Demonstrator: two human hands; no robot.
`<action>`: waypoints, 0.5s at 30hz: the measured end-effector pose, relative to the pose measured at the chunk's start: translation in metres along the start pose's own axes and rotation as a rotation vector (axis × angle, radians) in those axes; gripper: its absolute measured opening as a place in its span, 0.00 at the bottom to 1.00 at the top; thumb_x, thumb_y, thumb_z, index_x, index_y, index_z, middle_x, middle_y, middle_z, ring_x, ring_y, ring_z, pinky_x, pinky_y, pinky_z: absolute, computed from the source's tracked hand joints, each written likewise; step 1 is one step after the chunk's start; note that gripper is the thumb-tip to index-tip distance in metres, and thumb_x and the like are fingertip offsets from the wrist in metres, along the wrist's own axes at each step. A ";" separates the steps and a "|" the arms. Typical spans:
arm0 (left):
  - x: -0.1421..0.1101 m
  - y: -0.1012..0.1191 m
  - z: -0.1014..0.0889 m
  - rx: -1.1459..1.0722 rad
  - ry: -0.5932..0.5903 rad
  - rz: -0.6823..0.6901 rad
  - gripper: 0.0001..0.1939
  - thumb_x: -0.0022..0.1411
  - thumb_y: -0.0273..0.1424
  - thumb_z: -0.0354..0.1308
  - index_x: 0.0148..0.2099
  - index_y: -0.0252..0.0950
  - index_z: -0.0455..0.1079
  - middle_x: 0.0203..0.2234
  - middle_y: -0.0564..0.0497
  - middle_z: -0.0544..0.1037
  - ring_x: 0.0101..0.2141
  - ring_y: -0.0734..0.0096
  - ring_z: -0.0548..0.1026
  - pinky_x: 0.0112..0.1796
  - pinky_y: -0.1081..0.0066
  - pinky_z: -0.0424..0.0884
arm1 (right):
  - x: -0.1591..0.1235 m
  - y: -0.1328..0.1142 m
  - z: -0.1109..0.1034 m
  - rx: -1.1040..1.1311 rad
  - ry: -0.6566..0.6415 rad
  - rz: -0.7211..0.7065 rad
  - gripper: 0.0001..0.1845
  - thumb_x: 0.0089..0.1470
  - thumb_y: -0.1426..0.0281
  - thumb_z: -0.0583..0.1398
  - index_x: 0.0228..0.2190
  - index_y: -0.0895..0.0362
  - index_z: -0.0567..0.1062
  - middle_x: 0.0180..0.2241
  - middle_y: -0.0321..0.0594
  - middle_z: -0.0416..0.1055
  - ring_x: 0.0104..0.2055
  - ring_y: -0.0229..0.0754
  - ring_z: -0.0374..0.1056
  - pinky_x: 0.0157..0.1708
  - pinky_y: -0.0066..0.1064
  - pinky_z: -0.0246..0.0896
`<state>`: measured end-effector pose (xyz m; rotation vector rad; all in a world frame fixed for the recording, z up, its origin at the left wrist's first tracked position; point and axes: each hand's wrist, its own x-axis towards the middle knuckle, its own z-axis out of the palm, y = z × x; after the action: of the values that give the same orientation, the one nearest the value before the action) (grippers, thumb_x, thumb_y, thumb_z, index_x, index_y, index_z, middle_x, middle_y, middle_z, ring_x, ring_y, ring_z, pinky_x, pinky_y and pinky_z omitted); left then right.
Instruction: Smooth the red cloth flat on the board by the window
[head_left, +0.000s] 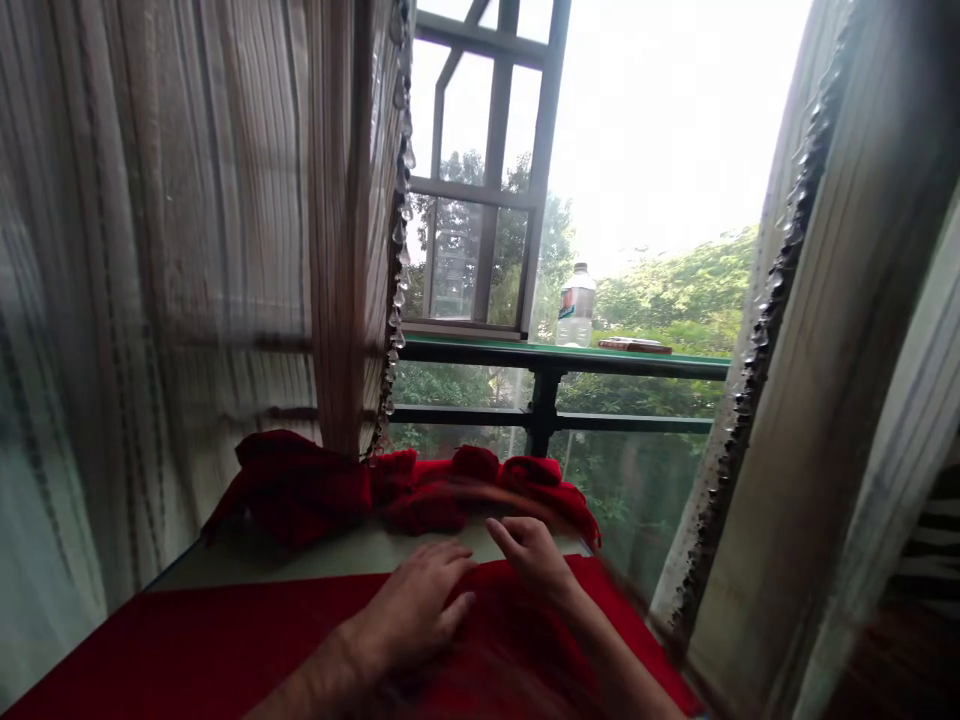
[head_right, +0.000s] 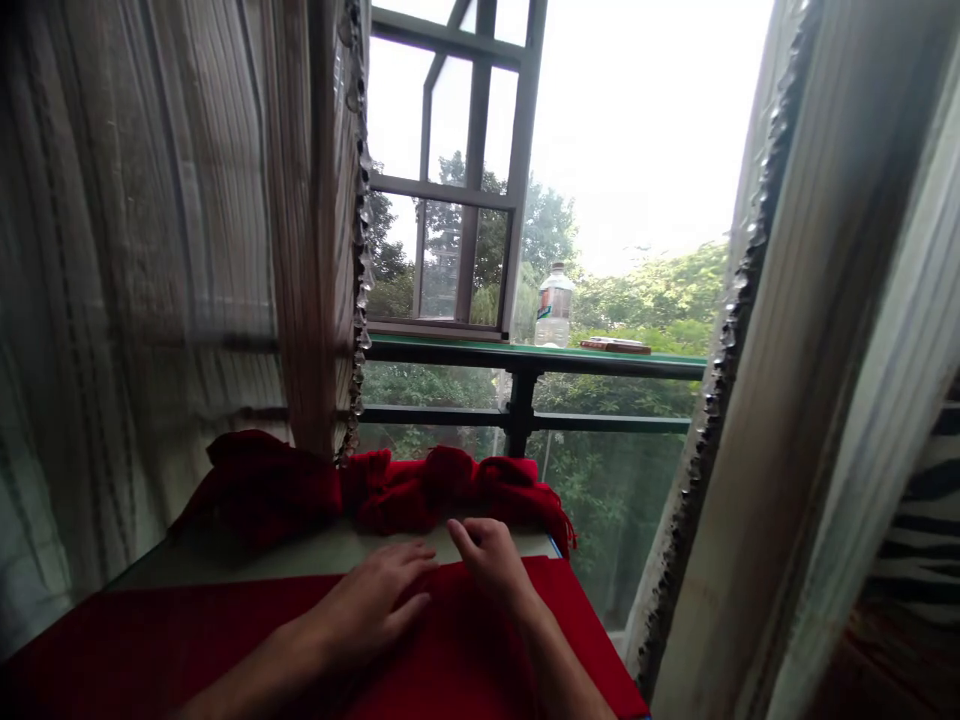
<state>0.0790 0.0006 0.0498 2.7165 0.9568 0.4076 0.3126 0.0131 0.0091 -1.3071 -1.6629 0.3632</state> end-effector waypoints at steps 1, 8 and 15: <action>-0.002 -0.001 0.003 -0.004 -0.006 0.011 0.25 0.74 0.35 0.58 0.70 0.42 0.76 0.71 0.44 0.75 0.72 0.45 0.68 0.73 0.46 0.62 | 0.000 0.000 0.000 -0.005 -0.004 -0.001 0.37 0.64 0.35 0.54 0.18 0.47 0.53 0.21 0.27 0.46 0.26 0.37 0.45 0.27 0.36 0.40; -0.038 -0.066 -0.002 0.059 0.003 -0.093 0.25 0.77 0.39 0.55 0.70 0.41 0.76 0.71 0.43 0.75 0.73 0.45 0.68 0.74 0.42 0.59 | -0.001 0.001 0.001 -0.025 -0.063 0.009 0.34 0.65 0.41 0.57 0.19 0.48 0.54 0.20 0.27 0.48 0.26 0.37 0.45 0.27 0.36 0.39; -0.049 -0.083 -0.002 -0.018 0.146 -0.209 0.25 0.80 0.43 0.51 0.70 0.44 0.77 0.67 0.47 0.80 0.67 0.48 0.76 0.70 0.51 0.70 | -0.008 -0.002 0.010 -0.053 -0.130 0.002 0.27 0.67 0.51 0.59 0.21 0.50 0.62 0.21 0.26 0.54 0.26 0.37 0.50 0.28 0.36 0.42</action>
<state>-0.0059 0.0322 0.0176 2.5643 1.2544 0.5766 0.3028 0.0086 0.0014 -1.3485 -1.7900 0.4154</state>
